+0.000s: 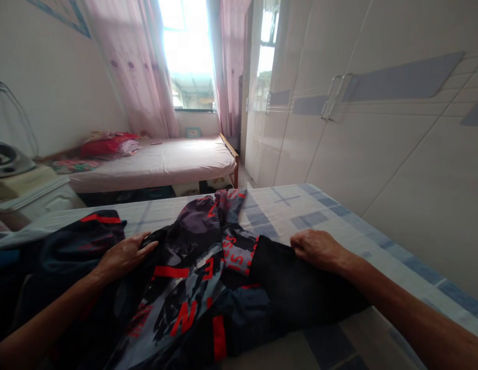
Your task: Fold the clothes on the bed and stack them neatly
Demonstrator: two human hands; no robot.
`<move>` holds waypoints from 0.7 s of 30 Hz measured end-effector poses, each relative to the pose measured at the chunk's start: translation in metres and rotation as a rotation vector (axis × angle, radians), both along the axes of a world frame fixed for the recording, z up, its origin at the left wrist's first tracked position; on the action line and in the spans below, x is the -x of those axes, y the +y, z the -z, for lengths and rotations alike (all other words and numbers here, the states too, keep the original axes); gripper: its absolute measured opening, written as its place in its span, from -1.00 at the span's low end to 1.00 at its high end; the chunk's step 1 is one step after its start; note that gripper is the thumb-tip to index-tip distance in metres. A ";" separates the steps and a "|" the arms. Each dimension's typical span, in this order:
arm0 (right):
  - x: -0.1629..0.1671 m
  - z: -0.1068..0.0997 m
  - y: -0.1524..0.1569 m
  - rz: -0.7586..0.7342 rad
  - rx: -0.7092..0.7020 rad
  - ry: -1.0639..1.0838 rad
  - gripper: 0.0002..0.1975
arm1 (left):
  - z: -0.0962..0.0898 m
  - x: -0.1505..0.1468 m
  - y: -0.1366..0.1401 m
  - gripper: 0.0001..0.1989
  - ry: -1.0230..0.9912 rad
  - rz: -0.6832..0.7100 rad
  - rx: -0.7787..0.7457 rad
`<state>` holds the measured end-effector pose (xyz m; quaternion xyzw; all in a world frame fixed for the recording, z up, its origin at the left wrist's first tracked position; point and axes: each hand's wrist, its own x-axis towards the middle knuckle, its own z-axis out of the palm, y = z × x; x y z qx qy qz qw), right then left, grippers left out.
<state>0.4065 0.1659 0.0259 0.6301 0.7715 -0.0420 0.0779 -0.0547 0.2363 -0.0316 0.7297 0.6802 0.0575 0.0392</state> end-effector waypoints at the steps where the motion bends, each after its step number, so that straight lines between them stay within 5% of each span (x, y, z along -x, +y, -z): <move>1: -0.002 -0.006 0.009 0.015 -0.042 -0.025 -0.80 | 0.003 0.002 0.002 -0.51 -0.001 0.003 -0.005; 6: -0.007 -0.041 0.076 0.188 -0.566 -0.121 -0.75 | 0.007 0.001 0.008 -0.62 0.007 -0.005 -0.060; 10: -0.001 -0.033 0.094 0.280 -0.640 -0.054 -0.60 | -0.004 -0.001 -0.009 -0.56 0.036 0.086 -0.274; 14: -0.015 0.009 0.048 0.395 -0.536 0.013 -0.42 | -0.010 0.016 -0.064 -0.61 -0.047 0.291 -0.475; 18: -0.069 0.064 -0.019 0.606 -0.329 0.064 -0.25 | 0.001 0.037 -0.145 -0.59 -0.072 0.583 -0.480; 21: -0.109 0.094 -0.054 0.619 -0.298 0.039 -0.23 | 0.010 0.041 -0.189 -0.40 0.042 0.744 -0.435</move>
